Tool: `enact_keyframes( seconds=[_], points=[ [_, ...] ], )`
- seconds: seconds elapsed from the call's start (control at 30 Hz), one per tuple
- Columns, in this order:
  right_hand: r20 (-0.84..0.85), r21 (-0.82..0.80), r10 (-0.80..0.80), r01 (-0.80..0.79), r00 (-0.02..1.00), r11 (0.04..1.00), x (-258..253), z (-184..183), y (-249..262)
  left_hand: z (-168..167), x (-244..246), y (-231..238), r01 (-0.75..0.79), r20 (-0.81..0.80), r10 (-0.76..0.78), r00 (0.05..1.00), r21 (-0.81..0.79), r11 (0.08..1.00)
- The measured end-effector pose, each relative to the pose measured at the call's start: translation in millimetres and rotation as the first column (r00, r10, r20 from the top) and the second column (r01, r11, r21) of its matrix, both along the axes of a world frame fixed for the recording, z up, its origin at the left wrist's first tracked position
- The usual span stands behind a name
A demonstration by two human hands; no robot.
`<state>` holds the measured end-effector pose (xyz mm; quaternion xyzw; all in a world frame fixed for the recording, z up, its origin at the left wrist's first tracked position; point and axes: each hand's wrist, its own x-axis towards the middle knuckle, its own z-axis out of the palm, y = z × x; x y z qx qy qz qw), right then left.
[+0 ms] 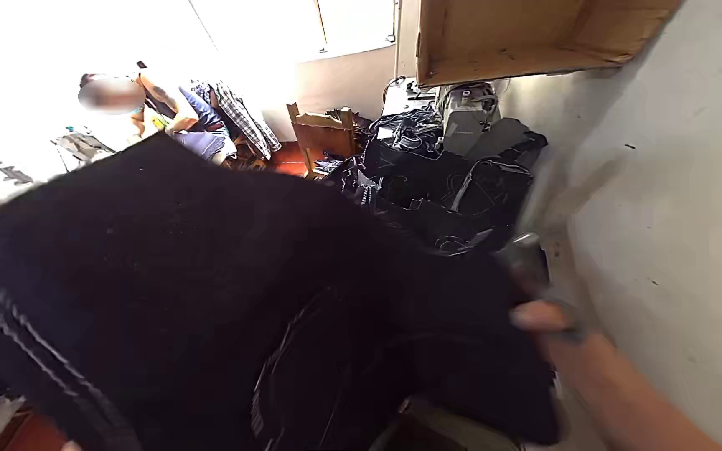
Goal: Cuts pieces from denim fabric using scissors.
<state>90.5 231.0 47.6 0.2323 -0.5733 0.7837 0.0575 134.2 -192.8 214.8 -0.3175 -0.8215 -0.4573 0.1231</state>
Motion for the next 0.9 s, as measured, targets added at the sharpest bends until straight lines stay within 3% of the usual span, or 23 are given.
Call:
enact_keyframes(
  seconds=[0.07, 0.1, 0.2, 0.3, 0.4, 0.47, 0.5, 0.53, 0.6, 0.67, 0.7, 0.77, 0.8, 0.87, 0.9],
  points=[
    [-0.098, 0.059, -0.010, 0.016, 0.995, 0.998, -10.2, 32.2, 72.7, -25.2, -31.8, 34.8, 0.001, -0.168, -0.039, 0.985, -0.223, 0.975],
    [-0.068, 0.126, -0.072, 0.080, 0.995, 0.989, -14.1, 48.4, 103.8, -45.7, -50.6, 58.4, -0.017, -0.196, -0.032, 0.980, -0.242, 0.970],
    [0.080, 0.505, -0.252, 0.179, 0.964, 0.844, -51.8, 67.9, 173.3, -117.2, -107.2, 121.9, -0.117, -0.097, 0.109, 0.989, -0.077, 0.990],
    [0.166, 0.845, -0.439, 0.102, 0.883, 0.524, -107.9, 31.8, 186.2, -174.5, -143.2, 164.9, -0.333, -0.016, 0.336, 0.942, -0.175, 0.926],
    [0.117, 0.962, -0.592, 0.056, 0.797, 0.266, -156.4, -48.7, 170.3, -224.7, -162.5, 186.8, -0.442, -0.082, 0.443, 0.893, -0.353, 0.825],
    [0.051, 0.981, -0.690, 0.093, 0.722, 0.169, -164.1, -73.9, 133.1, -245.6, -170.6, 192.7, -0.488, -0.141, 0.477, 0.867, -0.432, 0.758],
    [0.014, 0.971, -0.707, 0.159, 0.707, 0.178, -161.0, -79.3, 107.8, -250.2, -173.3, 195.7, -0.504, -0.149, 0.497, 0.855, -0.471, 0.724],
    [0.001, 0.941, -0.691, 0.233, 0.723, 0.245, -154.4, -82.0, 78.8, -251.7, -174.2, 198.9, -0.505, -0.130, 0.520, 0.844, -0.518, 0.690],
    [0.031, 0.801, -0.530, 0.296, 0.848, 0.520, -137.2, -81.0, 10.2, -248.1, -173.1, 202.5, -0.457, -0.012, 0.559, 0.829, -0.590, 0.666],
    [0.051, 0.602, -0.257, 0.176, 0.965, 0.779, -128.6, -75.4, -59.5, -245.7, -170.3, 196.2, -0.421, 0.146, 0.567, 0.810, -0.527, 0.738],
    [0.075, 0.549, -0.161, 0.094, 0.984, 0.830, -129.5, -73.9, -87.0, -246.8, -168.5, 188.9, -0.425, 0.224, 0.556, 0.801, -0.441, 0.790],
    [0.140, 0.536, -0.133, 0.038, 0.981, 0.843, -138.8, -79.8, -121.8, -250.9, -162.0, 165.6, -0.457, 0.303, 0.495, 0.814, -0.193, 0.869],
    [0.165, 0.566, -0.164, 0.043, 0.973, 0.823, -144.8, -83.1, -128.9, -257.4, -155.8, 149.6, -0.493, 0.256, 0.494, 0.831, -0.074, 0.867],
    [0.160, 0.646, -0.232, 0.075, 0.960, 0.759, -152.7, -85.0, -130.5, -280.5, -136.8, 110.2, -0.598, 0.085, 0.593, 0.801, 0.057, 0.800],
    [0.134, 0.685, -0.246, 0.089, 0.960, 0.723, -154.3, -85.1, -129.5, -296.1, -124.1, 87.7, -0.661, 0.056, 0.660, 0.749, 0.007, 0.750]
  ],
)
